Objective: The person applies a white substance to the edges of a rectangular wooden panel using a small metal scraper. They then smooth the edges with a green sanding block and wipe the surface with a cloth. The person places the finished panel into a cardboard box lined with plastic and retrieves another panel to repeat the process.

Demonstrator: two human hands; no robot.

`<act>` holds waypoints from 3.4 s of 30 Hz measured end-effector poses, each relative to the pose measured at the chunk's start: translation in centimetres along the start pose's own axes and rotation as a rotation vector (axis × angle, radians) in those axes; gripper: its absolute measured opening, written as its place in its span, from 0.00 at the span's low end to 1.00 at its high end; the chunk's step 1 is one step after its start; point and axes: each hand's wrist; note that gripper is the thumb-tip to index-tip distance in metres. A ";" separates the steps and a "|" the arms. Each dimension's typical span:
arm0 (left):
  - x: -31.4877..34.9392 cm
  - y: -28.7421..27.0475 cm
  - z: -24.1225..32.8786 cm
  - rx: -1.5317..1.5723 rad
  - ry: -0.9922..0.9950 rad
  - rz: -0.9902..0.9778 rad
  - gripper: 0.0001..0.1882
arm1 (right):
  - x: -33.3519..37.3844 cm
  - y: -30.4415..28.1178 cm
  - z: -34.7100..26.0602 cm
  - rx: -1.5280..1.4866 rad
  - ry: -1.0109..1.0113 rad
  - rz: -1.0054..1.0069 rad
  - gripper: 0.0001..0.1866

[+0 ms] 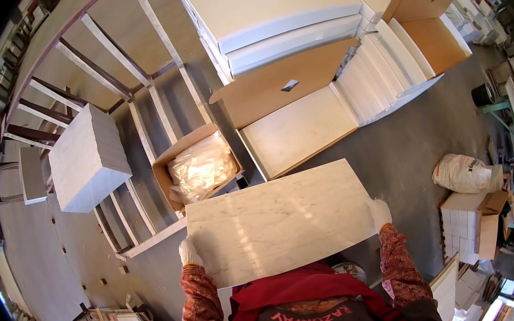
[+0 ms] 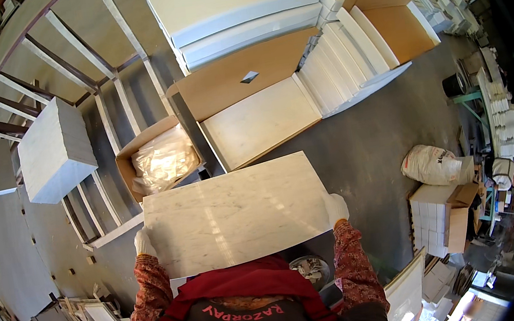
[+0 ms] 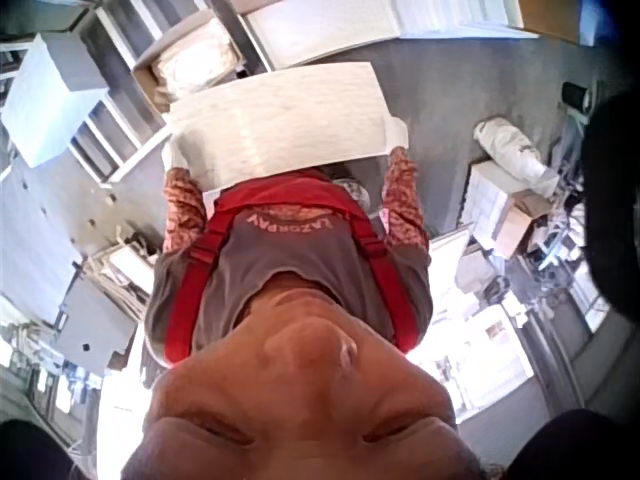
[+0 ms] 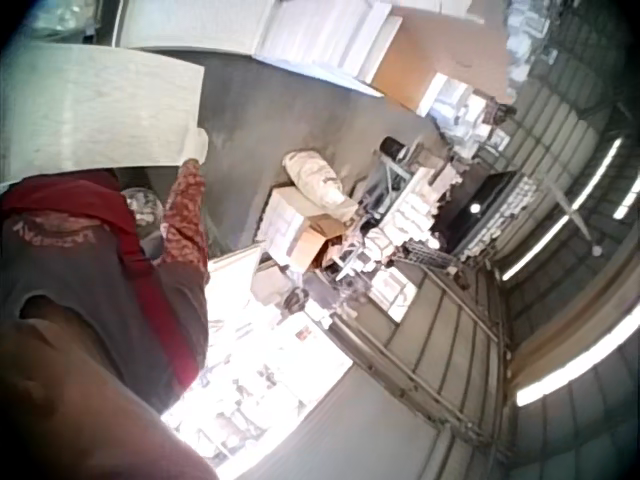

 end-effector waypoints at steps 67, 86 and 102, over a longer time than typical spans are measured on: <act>-18.3 45.6 -4.1 -0.372 0.335 0.223 0.21 | -65.4 12.7 -2.6 0.379 0.095 -0.523 0.37; -35.3 12.2 -6.1 -0.688 -0.559 0.836 0.23 | -29.0 33.0 -23.7 0.054 -0.137 -1.014 0.20; -32.8 12.4 -3.6 -1.278 0.028 1.161 0.33 | -16.0 46.3 -33.1 0.036 -0.239 -1.243 0.21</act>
Point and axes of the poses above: each hand's wrist, its own x-axis away from the middle knuckle, its own y-axis out of the palm, z = x × y, and after that the axes turned 3 degrees about -x, right-handed
